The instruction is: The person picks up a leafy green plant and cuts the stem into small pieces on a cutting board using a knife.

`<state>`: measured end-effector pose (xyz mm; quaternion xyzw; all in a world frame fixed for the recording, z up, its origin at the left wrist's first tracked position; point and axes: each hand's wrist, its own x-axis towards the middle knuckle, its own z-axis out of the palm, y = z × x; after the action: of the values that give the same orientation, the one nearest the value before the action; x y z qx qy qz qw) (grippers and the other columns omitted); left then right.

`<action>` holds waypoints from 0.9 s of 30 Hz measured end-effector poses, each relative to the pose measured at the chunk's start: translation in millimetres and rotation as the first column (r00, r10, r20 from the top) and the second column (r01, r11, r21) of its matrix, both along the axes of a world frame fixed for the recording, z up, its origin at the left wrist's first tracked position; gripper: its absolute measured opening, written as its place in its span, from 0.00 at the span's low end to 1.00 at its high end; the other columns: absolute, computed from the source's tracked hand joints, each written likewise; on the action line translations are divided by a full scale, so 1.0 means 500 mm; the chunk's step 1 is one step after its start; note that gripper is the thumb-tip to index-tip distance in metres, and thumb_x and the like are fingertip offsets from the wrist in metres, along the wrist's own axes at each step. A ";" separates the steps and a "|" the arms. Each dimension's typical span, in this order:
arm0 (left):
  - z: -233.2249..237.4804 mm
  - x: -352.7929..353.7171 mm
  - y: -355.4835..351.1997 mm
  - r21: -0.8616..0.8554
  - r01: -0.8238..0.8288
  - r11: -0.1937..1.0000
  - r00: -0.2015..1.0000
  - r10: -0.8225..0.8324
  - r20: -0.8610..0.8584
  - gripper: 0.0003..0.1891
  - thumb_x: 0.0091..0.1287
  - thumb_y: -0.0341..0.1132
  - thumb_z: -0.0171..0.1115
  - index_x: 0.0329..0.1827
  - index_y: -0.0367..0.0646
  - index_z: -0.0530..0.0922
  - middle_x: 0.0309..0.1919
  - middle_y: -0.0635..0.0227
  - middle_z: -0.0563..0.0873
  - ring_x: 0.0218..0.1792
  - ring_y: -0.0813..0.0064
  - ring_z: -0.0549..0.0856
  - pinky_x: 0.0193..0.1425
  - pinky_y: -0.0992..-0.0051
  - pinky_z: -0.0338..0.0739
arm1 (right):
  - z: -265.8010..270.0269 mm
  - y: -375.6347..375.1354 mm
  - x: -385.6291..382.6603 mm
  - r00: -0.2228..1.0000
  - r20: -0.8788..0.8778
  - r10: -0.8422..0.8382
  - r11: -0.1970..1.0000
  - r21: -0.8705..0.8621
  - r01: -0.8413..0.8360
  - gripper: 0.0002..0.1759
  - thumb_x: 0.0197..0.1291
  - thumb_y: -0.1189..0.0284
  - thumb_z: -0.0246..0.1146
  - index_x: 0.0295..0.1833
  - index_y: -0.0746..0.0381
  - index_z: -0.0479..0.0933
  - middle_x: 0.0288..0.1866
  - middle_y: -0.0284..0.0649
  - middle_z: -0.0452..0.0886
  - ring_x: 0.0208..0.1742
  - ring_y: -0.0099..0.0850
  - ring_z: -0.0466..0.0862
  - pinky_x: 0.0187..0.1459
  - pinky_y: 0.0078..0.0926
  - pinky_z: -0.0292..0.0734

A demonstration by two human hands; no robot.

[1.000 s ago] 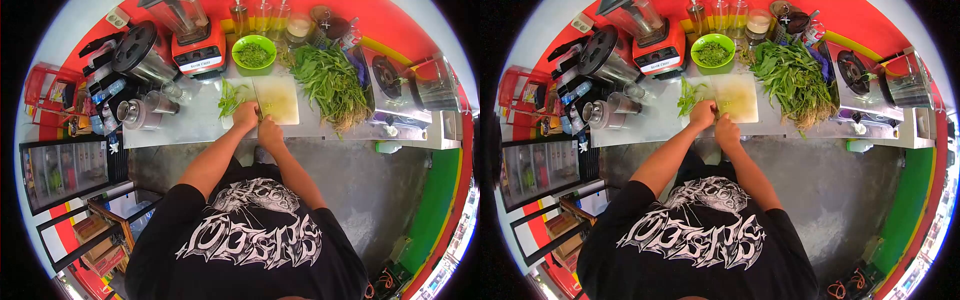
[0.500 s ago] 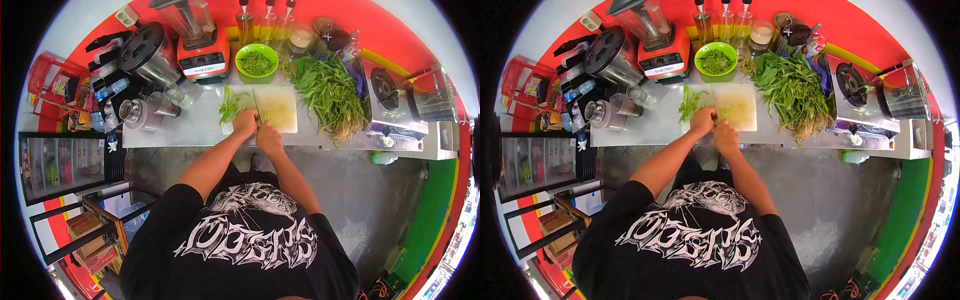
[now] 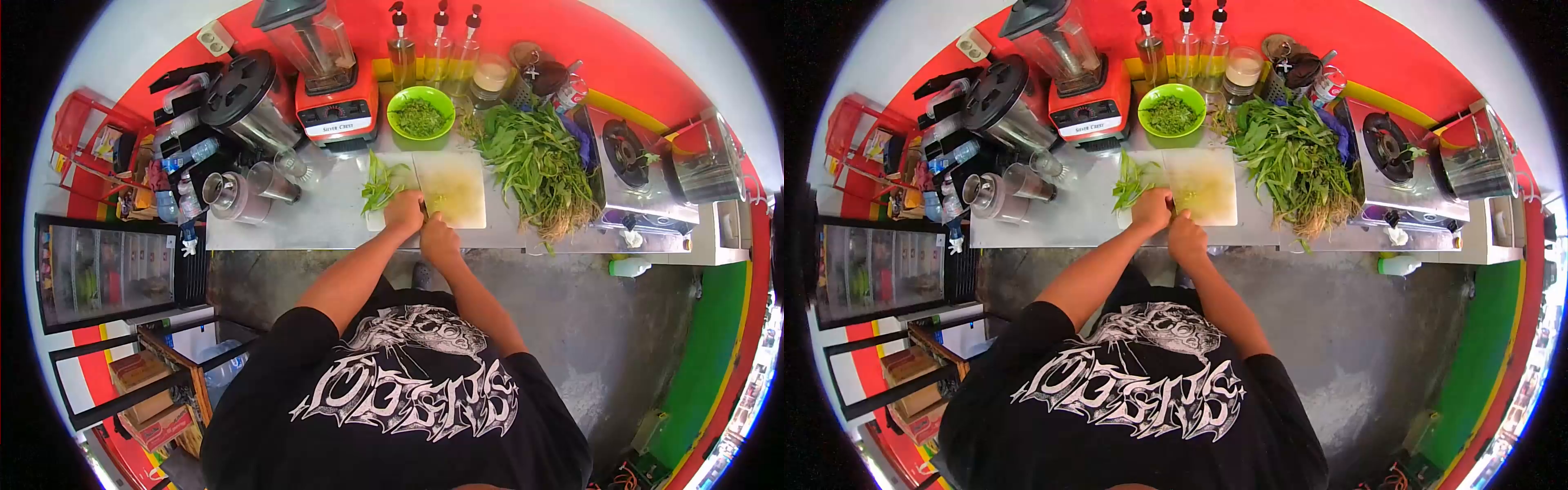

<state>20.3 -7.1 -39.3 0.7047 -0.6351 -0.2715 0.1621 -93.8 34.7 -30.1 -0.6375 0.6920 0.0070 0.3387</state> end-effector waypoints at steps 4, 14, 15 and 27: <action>0.012 -0.012 -0.017 0.093 0.023 0.995 0.997 -0.029 0.066 0.06 0.54 0.26 0.64 0.32 0.47 0.84 0.36 0.58 0.89 0.42 0.52 0.88 0.44 0.55 0.82 | -0.010 -0.002 -0.013 0.984 -0.136 0.112 0.984 -0.123 -0.129 0.14 0.70 0.68 0.54 0.52 0.68 0.68 0.45 0.57 0.87 0.48 0.53 0.89 0.47 0.46 0.86; -0.061 -0.067 -0.087 0.098 0.183 0.978 0.983 -0.180 -0.036 0.03 0.55 0.31 0.70 0.31 0.47 0.88 0.35 0.59 0.91 0.39 0.58 0.90 0.46 0.61 0.84 | 0.001 0.006 -0.129 0.988 -0.016 -0.155 0.976 -0.159 0.151 0.22 0.73 0.58 0.54 0.55 0.70 0.69 0.45 0.63 0.85 0.48 0.60 0.87 0.52 0.54 0.81; -0.066 -0.064 -0.086 0.116 0.189 0.975 0.980 -0.180 -0.083 0.03 0.55 0.32 0.71 0.31 0.47 0.88 0.35 0.58 0.91 0.39 0.59 0.91 0.46 0.63 0.84 | -0.002 0.011 -0.131 0.990 -0.004 -0.142 0.976 -0.167 0.139 0.23 0.74 0.58 0.54 0.54 0.70 0.69 0.45 0.63 0.85 0.48 0.60 0.87 0.51 0.54 0.81; -0.052 -0.057 -0.056 0.093 0.172 0.981 0.982 -0.163 -0.093 0.09 0.58 0.29 0.63 0.38 0.45 0.90 0.35 0.60 0.92 0.38 0.62 0.91 0.46 0.63 0.84 | -0.016 0.022 -0.091 0.999 -0.037 -0.025 0.980 -0.200 0.017 0.20 0.74 0.59 0.55 0.50 0.69 0.70 0.40 0.58 0.86 0.44 0.57 0.88 0.45 0.50 0.84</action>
<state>-8.0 -34.9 -65.4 0.6436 -0.6704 -0.3457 0.1300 -139.2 45.7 -38.1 -0.6608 0.7022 -0.0537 0.2595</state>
